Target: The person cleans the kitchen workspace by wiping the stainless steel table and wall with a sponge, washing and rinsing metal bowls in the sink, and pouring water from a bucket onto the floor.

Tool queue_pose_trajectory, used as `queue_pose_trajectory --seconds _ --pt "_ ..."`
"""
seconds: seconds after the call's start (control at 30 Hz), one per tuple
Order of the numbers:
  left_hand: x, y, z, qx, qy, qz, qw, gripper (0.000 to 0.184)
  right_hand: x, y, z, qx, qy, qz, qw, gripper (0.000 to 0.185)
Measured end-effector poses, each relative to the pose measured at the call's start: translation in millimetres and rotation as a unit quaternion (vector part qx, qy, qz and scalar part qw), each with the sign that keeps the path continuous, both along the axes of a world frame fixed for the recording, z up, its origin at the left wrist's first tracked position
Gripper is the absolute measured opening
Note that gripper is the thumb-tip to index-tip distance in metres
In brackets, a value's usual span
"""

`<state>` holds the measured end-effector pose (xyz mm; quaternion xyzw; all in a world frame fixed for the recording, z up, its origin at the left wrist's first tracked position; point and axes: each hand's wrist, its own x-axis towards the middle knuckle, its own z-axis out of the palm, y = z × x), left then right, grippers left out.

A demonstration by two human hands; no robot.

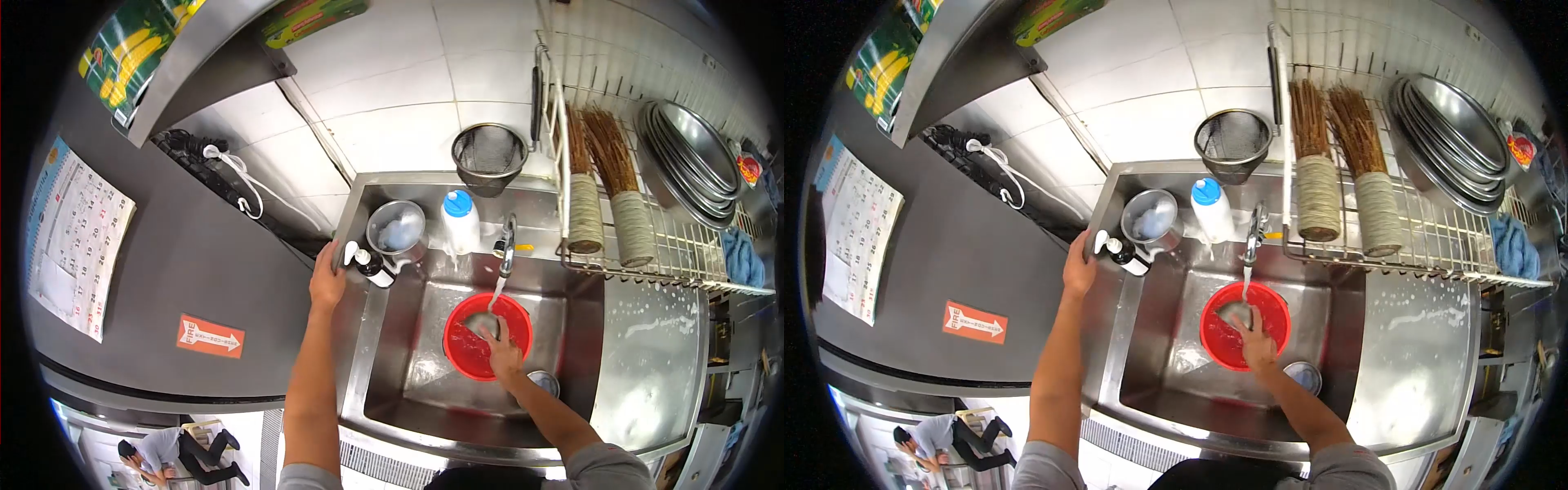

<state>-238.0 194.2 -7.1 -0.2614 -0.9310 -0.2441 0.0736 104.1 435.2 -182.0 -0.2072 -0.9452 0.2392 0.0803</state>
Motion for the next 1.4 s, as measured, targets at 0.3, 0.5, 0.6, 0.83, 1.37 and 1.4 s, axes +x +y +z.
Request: queue_pose_trajectory --seconds 0.3,0.5,0.6,0.83,1.37,1.4 --pt "130.2 -76.7 25.4 -0.149 -0.09 0.188 0.967 0.073 10.9 14.9 -99.4 -0.25 -0.147 -0.154 0.945 0.054" --pt "141.6 -79.2 25.6 -0.157 -0.084 0.234 0.956 0.071 67.4 54.3 -43.7 -0.645 0.014 -0.206 0.735 0.053" --pt "155.0 -74.1 14.8 -0.057 0.077 0.239 0.966 0.06 105.6 72.8 -37.5 -0.618 0.035 -0.235 0.749 0.055" --pt "195.3 105.9 -28.0 0.126 -0.114 -0.223 0.96 0.032 163.1 107.2 94.2 -0.602 0.064 -0.215 0.766 0.064" --pt "40.8 209.7 -67.6 0.041 -0.202 -0.031 0.978 0.046 217.0 130.7 218.9 -0.613 0.125 -0.268 0.733 0.067" --pt "44.3 212.6 -69.3 0.042 -0.202 -0.031 0.978 0.046 213.9 130.5 224.2 -0.603 0.127 -0.269 0.74 0.069"
